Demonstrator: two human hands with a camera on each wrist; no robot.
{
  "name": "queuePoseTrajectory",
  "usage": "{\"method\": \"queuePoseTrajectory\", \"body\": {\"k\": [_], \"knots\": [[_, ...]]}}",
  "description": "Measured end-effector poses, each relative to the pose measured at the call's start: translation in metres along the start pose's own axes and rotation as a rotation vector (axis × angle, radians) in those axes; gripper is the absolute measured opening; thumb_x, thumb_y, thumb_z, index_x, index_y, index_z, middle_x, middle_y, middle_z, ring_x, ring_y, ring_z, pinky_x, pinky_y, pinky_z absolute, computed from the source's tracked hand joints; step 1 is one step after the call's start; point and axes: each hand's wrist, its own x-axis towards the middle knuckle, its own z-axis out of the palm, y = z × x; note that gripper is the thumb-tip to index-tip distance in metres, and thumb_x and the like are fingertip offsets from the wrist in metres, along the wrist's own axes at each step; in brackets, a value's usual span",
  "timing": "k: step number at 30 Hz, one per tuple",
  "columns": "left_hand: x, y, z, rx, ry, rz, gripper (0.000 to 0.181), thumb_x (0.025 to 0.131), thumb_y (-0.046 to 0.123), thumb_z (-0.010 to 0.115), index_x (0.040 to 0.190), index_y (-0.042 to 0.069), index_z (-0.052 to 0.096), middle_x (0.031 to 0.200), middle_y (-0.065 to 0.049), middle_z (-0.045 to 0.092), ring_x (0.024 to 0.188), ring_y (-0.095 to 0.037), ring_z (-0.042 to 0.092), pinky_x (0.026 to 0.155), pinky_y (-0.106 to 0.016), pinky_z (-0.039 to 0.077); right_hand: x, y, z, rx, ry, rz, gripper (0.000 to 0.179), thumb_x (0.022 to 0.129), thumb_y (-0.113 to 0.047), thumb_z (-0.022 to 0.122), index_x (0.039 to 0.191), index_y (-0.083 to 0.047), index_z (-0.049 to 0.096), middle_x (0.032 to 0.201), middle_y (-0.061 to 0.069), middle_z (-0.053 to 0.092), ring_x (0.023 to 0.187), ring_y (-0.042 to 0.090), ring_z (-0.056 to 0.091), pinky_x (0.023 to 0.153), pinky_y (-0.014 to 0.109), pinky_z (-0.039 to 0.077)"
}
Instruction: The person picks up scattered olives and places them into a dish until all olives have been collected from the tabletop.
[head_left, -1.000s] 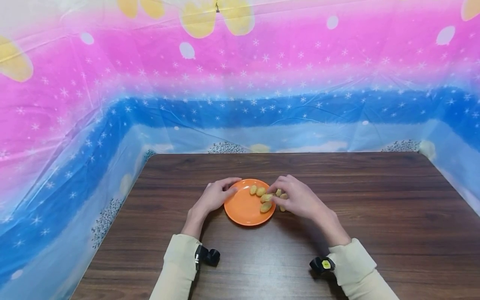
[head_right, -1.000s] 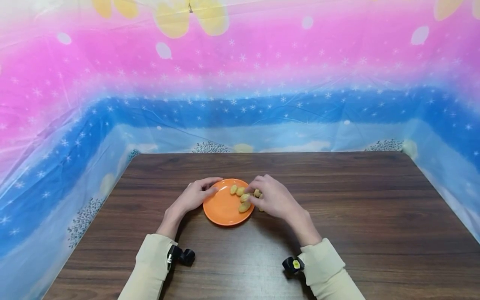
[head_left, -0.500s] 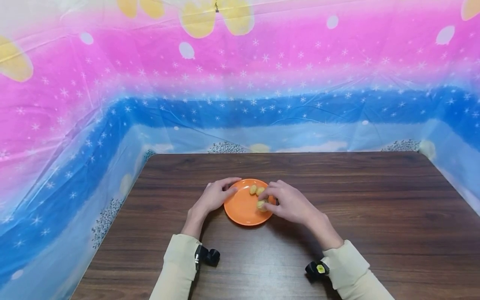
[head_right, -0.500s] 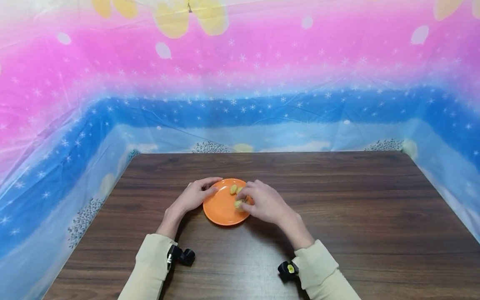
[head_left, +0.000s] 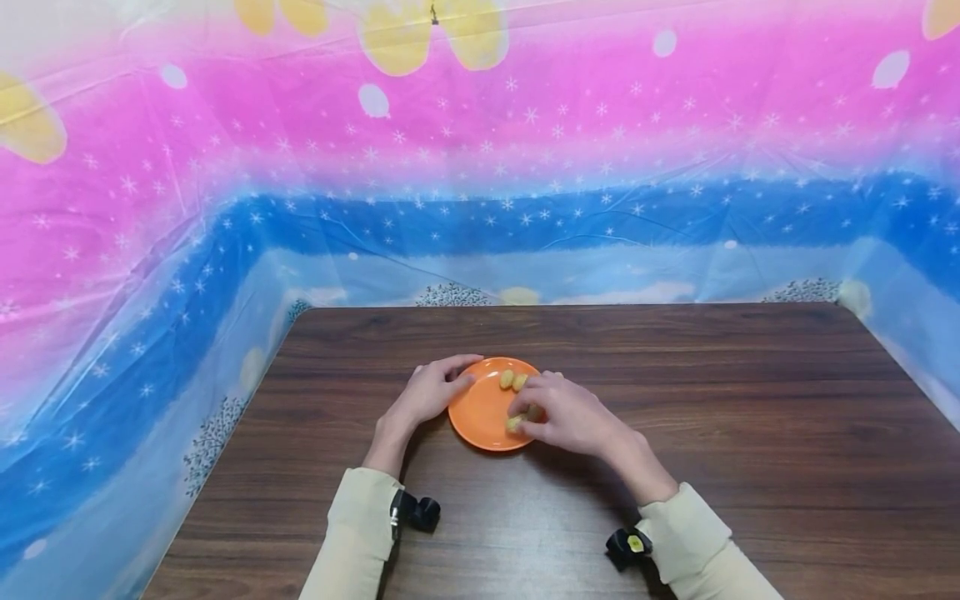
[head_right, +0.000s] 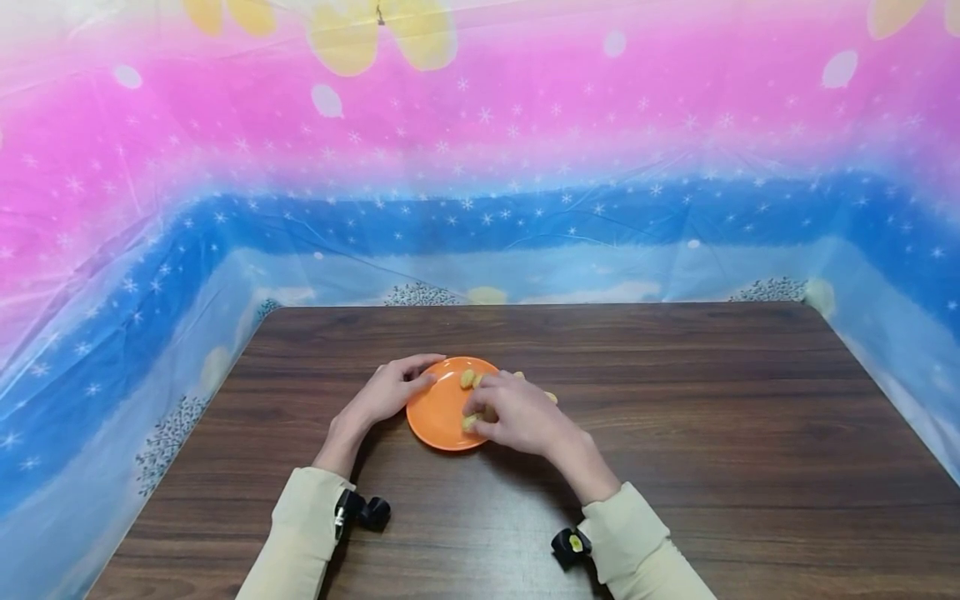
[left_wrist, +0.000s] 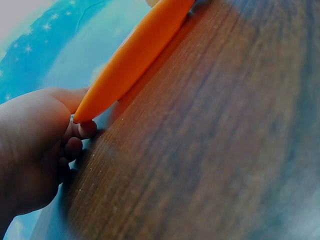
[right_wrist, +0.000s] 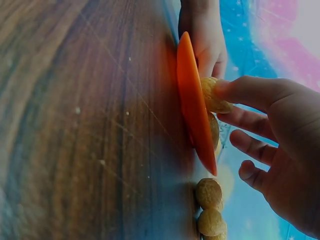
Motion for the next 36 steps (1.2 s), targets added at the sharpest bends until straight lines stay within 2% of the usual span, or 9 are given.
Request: {"method": "queuePoseTrajectory", "body": {"k": [2,4,7,10,13,17,21,28,36], "knots": [[0.0,0.0,0.0,0.0,0.0,-0.006,0.037,0.104,0.036,0.057,0.141,0.035,0.06,0.078,-0.003,0.053,0.079,-0.023,0.046,0.087,-0.044,0.028,0.0,0.0,0.001,0.004,-0.019,-0.003,0.01,0.091,-0.024,0.077,0.101,-0.022,0.076,0.1,-0.011,0.063,0.092,0.011,0.056,0.091,0.038,0.047],[0.0,0.0,0.0,-0.002,0.002,-0.011,0.037,0.104,0.036,0.057,0.141,0.036,0.06,0.079,-0.003,0.053,0.079,-0.023,0.045,0.086,-0.043,0.029,0.0,0.0,0.002,0.011,-0.034,-0.007,0.01,0.091,-0.025,0.077,0.101,-0.022,0.076,0.1,-0.01,0.062,0.091,0.011,0.055,0.084,0.033,0.049],[0.0,0.0,0.001,-0.005,0.003,-0.014,0.037,0.104,0.036,0.058,0.14,0.037,0.06,0.08,-0.003,0.053,0.079,-0.023,0.045,0.084,-0.042,0.03,0.0,0.001,0.003,0.012,-0.041,-0.02,0.01,0.092,-0.023,0.077,0.101,-0.021,0.076,0.101,-0.009,0.062,0.092,0.01,0.056,0.084,0.031,0.049],[0.001,-0.001,0.001,-0.003,0.003,-0.013,0.037,0.103,0.036,0.058,0.141,0.038,0.059,0.079,-0.003,0.054,0.079,-0.022,0.045,0.084,-0.042,0.03,0.001,0.003,0.003,0.001,-0.039,-0.027,0.01,0.092,-0.024,0.077,0.101,-0.021,0.076,0.101,-0.01,0.062,0.092,0.01,0.055,0.085,0.033,0.049],[0.001,-0.001,0.001,0.0,0.004,-0.012,0.038,0.103,0.036,0.059,0.141,0.038,0.059,0.079,-0.002,0.053,0.077,-0.022,0.045,0.084,-0.042,0.03,0.0,0.004,0.001,-0.003,-0.031,-0.028,0.009,0.092,-0.024,0.076,0.101,-0.022,0.076,0.101,-0.011,0.063,0.094,0.01,0.057,0.097,0.041,0.046],[0.001,-0.001,0.001,0.007,0.007,-0.01,0.037,0.103,0.035,0.059,0.14,0.037,0.06,0.077,-0.002,0.053,0.075,-0.022,0.045,0.085,-0.042,0.029,-0.002,0.005,-0.004,0.011,-0.019,-0.017,0.009,0.093,-0.022,0.075,0.102,-0.022,0.076,0.103,-0.012,0.064,0.096,0.011,0.057,0.096,0.042,0.046],[0.001,0.0,0.001,0.01,0.008,-0.007,0.037,0.103,0.035,0.058,0.14,0.036,0.06,0.076,-0.003,0.053,0.071,-0.023,0.045,0.087,-0.042,0.028,-0.005,0.008,-0.01,0.015,-0.009,0.02,0.01,0.095,-0.022,0.072,0.105,-0.022,0.077,0.102,-0.012,0.063,0.095,0.013,0.056,0.082,0.034,0.049],[0.003,-0.002,0.003,0.017,0.017,0.009,0.037,0.104,0.034,0.058,0.14,0.034,0.061,0.075,-0.002,0.051,0.067,-0.022,0.045,0.088,-0.042,0.026,-0.012,0.017,-0.025,0.04,0.035,0.106,0.012,0.097,-0.02,0.07,0.107,-0.02,0.077,0.099,-0.011,0.061,0.092,0.017,0.057,0.077,0.034,0.048],[0.003,-0.002,0.002,0.002,0.008,-0.005,0.037,0.103,0.035,0.058,0.141,0.035,0.06,0.076,-0.003,0.052,0.069,-0.022,0.044,0.088,-0.043,0.026,-0.019,0.03,-0.038,0.08,0.064,0.138,0.015,0.099,-0.021,0.067,0.11,-0.017,0.077,0.099,-0.011,0.062,0.084,0.01,0.055,0.073,0.033,0.048]]}}
